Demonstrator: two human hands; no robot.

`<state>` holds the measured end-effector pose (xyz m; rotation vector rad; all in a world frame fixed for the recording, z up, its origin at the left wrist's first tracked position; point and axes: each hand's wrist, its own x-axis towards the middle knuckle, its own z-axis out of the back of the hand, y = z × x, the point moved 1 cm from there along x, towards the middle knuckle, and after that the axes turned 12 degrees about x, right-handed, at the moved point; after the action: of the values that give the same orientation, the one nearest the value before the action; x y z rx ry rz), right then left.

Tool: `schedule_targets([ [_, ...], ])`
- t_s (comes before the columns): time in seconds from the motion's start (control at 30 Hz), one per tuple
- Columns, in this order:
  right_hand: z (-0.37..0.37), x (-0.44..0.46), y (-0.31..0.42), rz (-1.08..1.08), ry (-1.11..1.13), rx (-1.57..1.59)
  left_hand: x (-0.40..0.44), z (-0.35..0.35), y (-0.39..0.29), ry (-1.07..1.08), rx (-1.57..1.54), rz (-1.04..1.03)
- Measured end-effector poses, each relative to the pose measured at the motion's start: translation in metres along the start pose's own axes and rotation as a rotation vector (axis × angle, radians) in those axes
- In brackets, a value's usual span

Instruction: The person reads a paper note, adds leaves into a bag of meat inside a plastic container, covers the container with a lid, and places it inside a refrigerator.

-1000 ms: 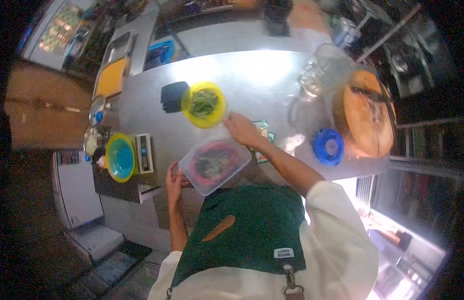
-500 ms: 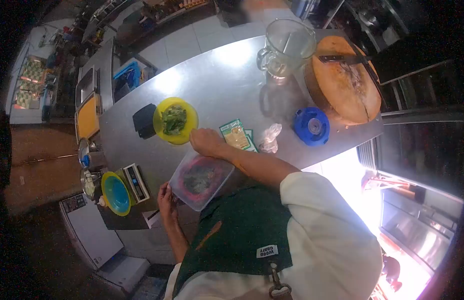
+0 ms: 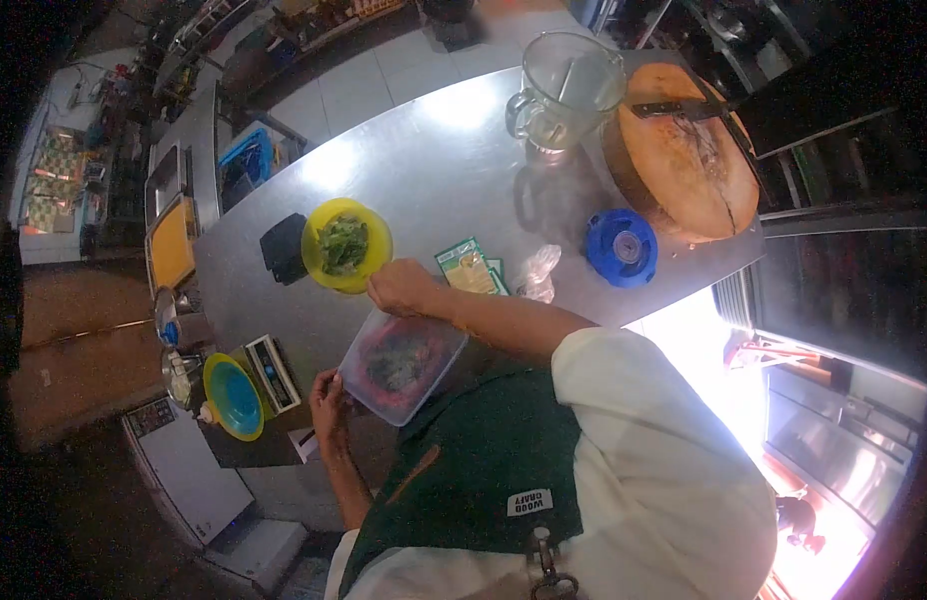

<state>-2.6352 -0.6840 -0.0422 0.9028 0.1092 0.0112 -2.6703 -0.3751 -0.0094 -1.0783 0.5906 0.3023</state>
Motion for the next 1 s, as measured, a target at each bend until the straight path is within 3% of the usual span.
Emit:
schedule_targets([
  [0.33, 0.005, -0.006, 0.005, -0.047, -0.128, 0.062, 0.010, -0.014, 0.022, 0.025, -0.078, -0.138],
  [0.4, 0.009, -0.009, 0.009, -0.082, -0.128, 0.090, 0.014, -0.024, 0.032, -0.130, -0.149, -0.118],
  [0.53, 0.019, -0.032, 0.012, -0.143, -0.216, 0.194, 0.021, -0.038, 0.072, -0.317, 0.014, -0.090],
  [0.6, 0.028, -0.066, 0.014, 0.018, -0.356, 0.285, 0.004, -0.046, 0.074, -0.295, 0.007, -0.110],
  [0.67, 0.049, -0.108, 0.016, 0.078, -0.302, 0.277, -0.014, -0.049, 0.079, -0.281, -0.009, -0.109],
  [0.73, 0.067, -0.148, 0.007, 0.068, -0.311, 0.100, -0.025, -0.048, 0.080, -0.176, -0.047, -0.047],
  [0.8, 0.081, -0.179, -0.012, 0.139, -0.473, -0.200, -0.038, -0.044, 0.073, -0.149, -0.089, -0.003],
  [0.87, 0.094, -0.198, -0.009, -0.074, -0.531, -0.422, -0.046, -0.045, 0.069, -0.127, -0.134, 0.045],
  [1.0, 0.092, -0.221, -0.041, -0.261, -0.414, -0.406, -0.044, -0.050, 0.061, -0.124, -0.187, 0.018],
])
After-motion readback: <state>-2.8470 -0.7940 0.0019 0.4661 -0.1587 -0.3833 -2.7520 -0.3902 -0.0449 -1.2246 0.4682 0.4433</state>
